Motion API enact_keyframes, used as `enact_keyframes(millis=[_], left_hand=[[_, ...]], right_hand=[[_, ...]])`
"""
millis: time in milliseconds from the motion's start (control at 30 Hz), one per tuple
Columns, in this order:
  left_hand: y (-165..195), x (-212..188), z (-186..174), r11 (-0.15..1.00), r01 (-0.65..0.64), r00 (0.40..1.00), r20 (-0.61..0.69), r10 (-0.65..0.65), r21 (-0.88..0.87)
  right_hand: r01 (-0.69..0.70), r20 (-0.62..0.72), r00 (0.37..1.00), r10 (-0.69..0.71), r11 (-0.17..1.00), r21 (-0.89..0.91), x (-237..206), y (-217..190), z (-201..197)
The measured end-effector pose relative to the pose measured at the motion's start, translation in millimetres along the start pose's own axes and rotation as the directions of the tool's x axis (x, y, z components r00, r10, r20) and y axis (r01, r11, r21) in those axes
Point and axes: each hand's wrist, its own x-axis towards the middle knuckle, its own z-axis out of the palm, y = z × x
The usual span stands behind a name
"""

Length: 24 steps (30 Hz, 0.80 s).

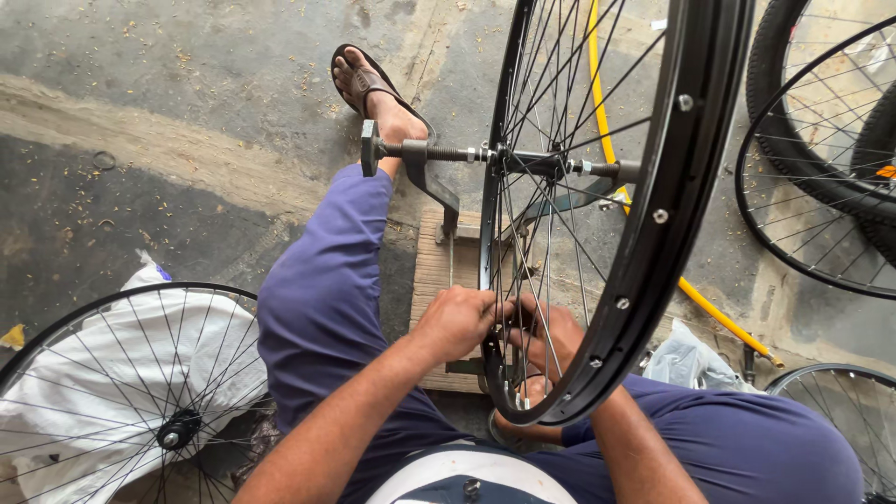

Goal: The person uses a spoke wrench to adjust the tension of spokes on a bicycle wheel mounted in a truing stand. They rotate the wheel and tighten or loosen individual spoke nipples to align the rim.

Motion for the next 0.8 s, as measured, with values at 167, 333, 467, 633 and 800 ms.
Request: enact_keyframes(millis=[167,333,467,633,800], left_hand=[[1.4,-16.9,-18.7,0.991,-0.048,0.986,-0.165,0.026,-0.129],[23.7,-49.7,-40.0,0.921,-0.150,0.945,-0.327,0.026,-0.359],[59.9,-73.9,-63.2,0.834,-0.456,0.842,-0.455,0.290,-0.312],[104.0,-105.6,-87.4,0.719,-0.675,0.705,-0.432,0.563,-0.164],[96.4,-115.3,-63.7,0.724,-0.686,0.636,-0.422,0.646,0.073]], right_hand=[[-0.001,-0.057,0.998,-0.012,0.975,-0.221,5.1,-8.2,6.2],[0.032,-0.150,0.988,-0.048,0.994,-0.106,5.0,4.7,17.9],[0.049,-0.201,0.979,-0.023,0.991,0.127,5.3,22.2,17.2],[0.057,-0.283,0.958,0.040,0.944,0.326,10.8,44.9,17.0],[0.178,-0.415,0.910,0.009,0.895,0.409,13.5,57.2,21.1]])
